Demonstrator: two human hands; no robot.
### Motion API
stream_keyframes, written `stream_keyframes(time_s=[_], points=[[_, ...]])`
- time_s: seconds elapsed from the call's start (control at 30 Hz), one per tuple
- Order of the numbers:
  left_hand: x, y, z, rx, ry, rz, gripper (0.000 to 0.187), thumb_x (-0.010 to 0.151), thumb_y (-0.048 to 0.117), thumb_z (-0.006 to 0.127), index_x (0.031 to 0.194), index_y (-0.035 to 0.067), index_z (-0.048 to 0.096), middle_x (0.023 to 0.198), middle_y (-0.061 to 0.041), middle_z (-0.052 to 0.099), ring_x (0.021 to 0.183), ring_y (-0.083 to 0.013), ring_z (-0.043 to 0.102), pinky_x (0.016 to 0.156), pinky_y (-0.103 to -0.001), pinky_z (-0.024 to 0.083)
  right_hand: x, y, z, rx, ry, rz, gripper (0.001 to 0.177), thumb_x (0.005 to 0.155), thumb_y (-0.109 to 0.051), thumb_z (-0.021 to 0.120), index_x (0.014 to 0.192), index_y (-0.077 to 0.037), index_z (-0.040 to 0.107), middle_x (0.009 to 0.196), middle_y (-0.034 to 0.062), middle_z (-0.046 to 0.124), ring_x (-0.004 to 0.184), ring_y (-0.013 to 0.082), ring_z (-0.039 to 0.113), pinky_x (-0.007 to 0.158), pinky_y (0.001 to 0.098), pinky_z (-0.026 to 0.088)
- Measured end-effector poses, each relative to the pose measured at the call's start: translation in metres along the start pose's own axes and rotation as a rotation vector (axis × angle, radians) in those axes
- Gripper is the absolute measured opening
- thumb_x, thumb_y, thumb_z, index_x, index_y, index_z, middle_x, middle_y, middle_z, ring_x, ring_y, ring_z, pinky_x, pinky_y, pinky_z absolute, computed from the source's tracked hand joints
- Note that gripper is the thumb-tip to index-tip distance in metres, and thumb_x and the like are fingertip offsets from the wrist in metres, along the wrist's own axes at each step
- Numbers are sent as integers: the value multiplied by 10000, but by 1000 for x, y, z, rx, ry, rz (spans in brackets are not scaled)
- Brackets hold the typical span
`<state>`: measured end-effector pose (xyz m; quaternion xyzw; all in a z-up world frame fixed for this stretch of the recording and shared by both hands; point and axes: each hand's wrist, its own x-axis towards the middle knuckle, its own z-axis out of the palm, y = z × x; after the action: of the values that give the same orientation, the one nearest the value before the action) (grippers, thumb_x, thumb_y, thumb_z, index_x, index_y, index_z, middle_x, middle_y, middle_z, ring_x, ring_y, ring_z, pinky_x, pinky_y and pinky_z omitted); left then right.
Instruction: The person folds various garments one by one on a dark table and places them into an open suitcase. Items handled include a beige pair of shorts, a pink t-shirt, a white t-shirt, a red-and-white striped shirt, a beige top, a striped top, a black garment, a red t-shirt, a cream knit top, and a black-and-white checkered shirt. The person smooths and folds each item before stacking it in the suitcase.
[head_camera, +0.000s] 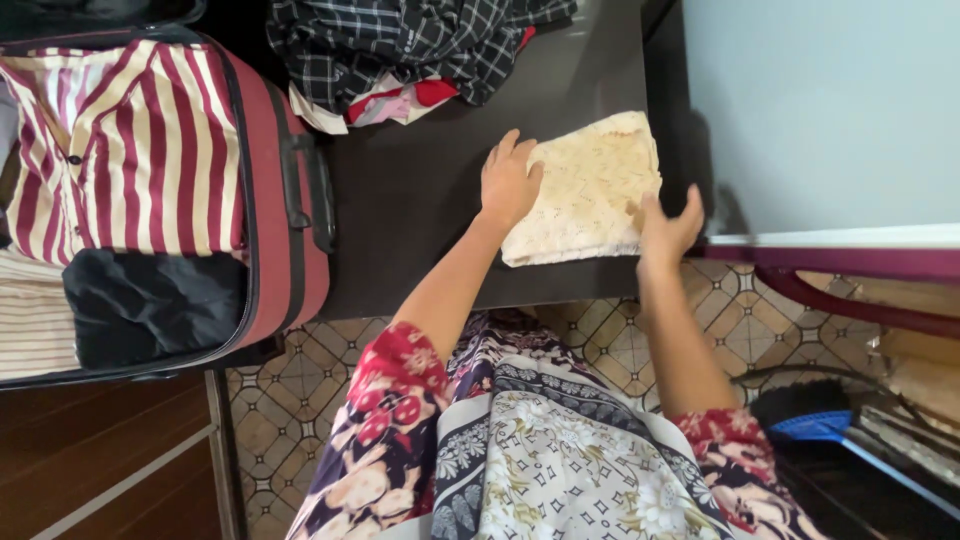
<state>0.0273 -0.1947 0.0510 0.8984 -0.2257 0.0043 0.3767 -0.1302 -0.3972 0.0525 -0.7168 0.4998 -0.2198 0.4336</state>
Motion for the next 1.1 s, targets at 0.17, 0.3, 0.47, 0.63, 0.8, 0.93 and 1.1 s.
stream_keyframes(time_s=[0.17,0.3,0.47,0.63,0.8,0.93,1.1], points=[[12,-27,35,235,-372,-139,833,777,480,779,1443,50,524,1405,-195,536,1316,-437,468,1058,-648,341,-53,27,29,-27,-93,66,971,833,-257,855,1589,-45,283,1590,218,363,1459,367,373,1176,424,323],[2,-37,21,158,-636,-361,619,735,459,798,1200,59,710,1207,-167,700,1175,-333,646,1039,-496,461,-72,15,51,461,-295,96,924,843,-96,781,1556,-56,195,1496,209,474,1296,325,568,1051,396,500],[-18,-64,-53,-319,-550,-376,538,686,368,781,1048,-29,755,1022,-195,759,960,-313,735,837,-372,553,-71,-43,58,568,-572,247,549,903,-26,673,1409,-68,463,1286,153,645,1101,267,696,827,386,618],[-49,-50,-164,-700,-244,-449,506,778,337,774,1109,-43,729,965,-148,781,857,-212,757,772,-335,586,-99,-127,64,511,-725,225,526,909,-39,665,1406,-115,512,1258,82,672,1069,222,702,780,374,603],[-74,-43,-287,-768,-16,-534,465,873,319,761,1142,-56,714,937,-103,757,813,-129,683,722,-309,566,-148,-212,100,663,-990,6,503,959,13,682,1432,-35,518,1339,120,670,1190,225,695,971,334,603],[-87,-67,-382,-943,156,-458,429,914,281,708,1212,-28,685,990,-46,742,868,-107,680,770,-281,560,-204,-287,144,695,-1082,-57,517,920,13,667,1408,-47,511,1290,115,673,1160,236,687,949,359,604],[-90,-128,-480,-894,311,-328,419,967,283,684,1250,-25,665,1018,-14,725,896,-76,653,784,-260,537,-284,-373,215,636,-1117,-128,559,891,20,676,1417,-57,504,1247,116,661,1079,239,682,837,376,539]])
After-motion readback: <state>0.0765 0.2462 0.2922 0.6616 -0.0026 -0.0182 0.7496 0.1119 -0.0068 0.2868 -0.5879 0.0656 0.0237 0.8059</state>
